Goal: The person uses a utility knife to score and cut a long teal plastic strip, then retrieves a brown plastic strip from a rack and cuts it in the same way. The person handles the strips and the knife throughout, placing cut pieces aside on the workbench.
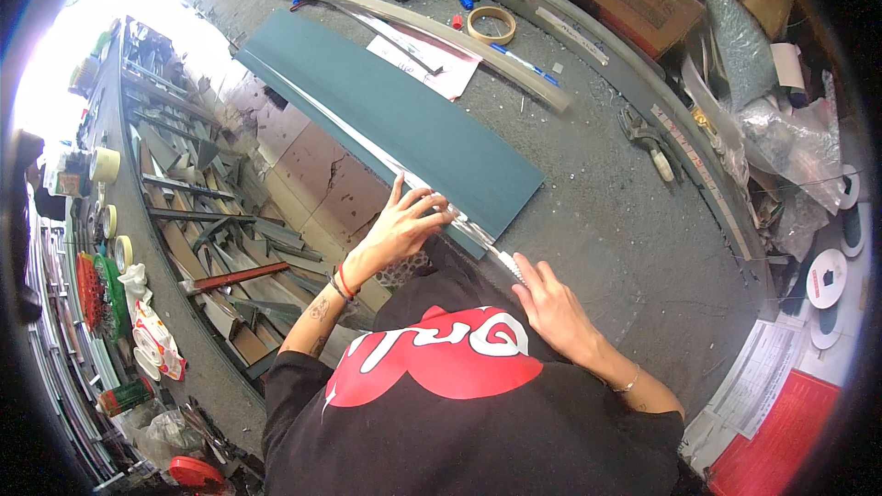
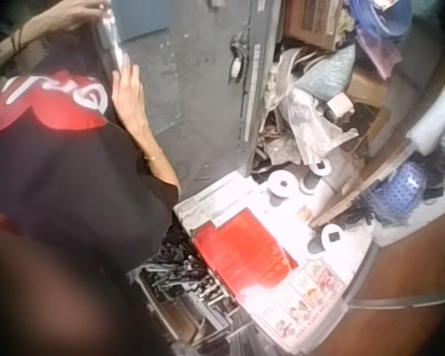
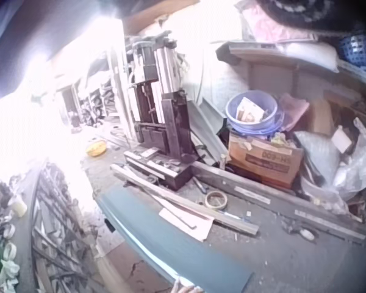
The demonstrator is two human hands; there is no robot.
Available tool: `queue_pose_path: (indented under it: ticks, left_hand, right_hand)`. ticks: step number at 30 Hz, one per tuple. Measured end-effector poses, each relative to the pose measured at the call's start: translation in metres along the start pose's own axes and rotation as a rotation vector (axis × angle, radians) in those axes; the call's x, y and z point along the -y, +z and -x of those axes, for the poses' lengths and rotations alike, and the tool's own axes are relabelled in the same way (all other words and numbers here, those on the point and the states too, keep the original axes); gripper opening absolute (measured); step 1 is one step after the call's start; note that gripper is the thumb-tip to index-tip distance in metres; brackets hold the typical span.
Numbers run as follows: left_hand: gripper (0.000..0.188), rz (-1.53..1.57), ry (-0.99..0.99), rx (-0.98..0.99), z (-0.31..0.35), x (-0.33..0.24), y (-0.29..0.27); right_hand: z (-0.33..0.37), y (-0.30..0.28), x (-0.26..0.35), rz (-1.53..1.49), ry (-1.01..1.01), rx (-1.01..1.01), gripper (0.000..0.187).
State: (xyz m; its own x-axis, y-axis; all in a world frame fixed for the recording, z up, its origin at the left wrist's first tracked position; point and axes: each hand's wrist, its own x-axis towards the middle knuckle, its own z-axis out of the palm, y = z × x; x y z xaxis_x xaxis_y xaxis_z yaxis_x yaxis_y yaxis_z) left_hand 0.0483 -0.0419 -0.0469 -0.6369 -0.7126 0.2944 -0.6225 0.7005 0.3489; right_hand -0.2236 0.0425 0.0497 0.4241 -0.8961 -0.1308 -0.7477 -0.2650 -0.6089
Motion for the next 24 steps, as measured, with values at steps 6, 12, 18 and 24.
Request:
queue_pose_path:
  ticks: [6, 12, 18, 24]
  left_hand:
    - [0.043, -0.006, -0.005, -0.009, -0.001, 0.0, 0.001]
    - [0.041, -0.027, 0.006, 0.021, -0.002, -0.001, -0.002]
    - [0.038, -0.078, 0.046, -0.042, -0.002, -0.009, -0.003]
    - [0.047, -0.074, 0.093, 0.135, -0.005, -0.046, 0.009]
  right_hand:
    - [-0.004, -0.005, 0.005, 0.059, 0.004, 0.04, 0.043]
    - [-0.012, -0.01, 0.02, 0.301, 0.065, 0.182, 0.042]
    - [0.004, -0.033, 0.034, 0.498, 0.162, 0.303, 0.044]
    - [0.027, -0.077, 0.026, 0.327, 0.087, 0.062, 0.043]
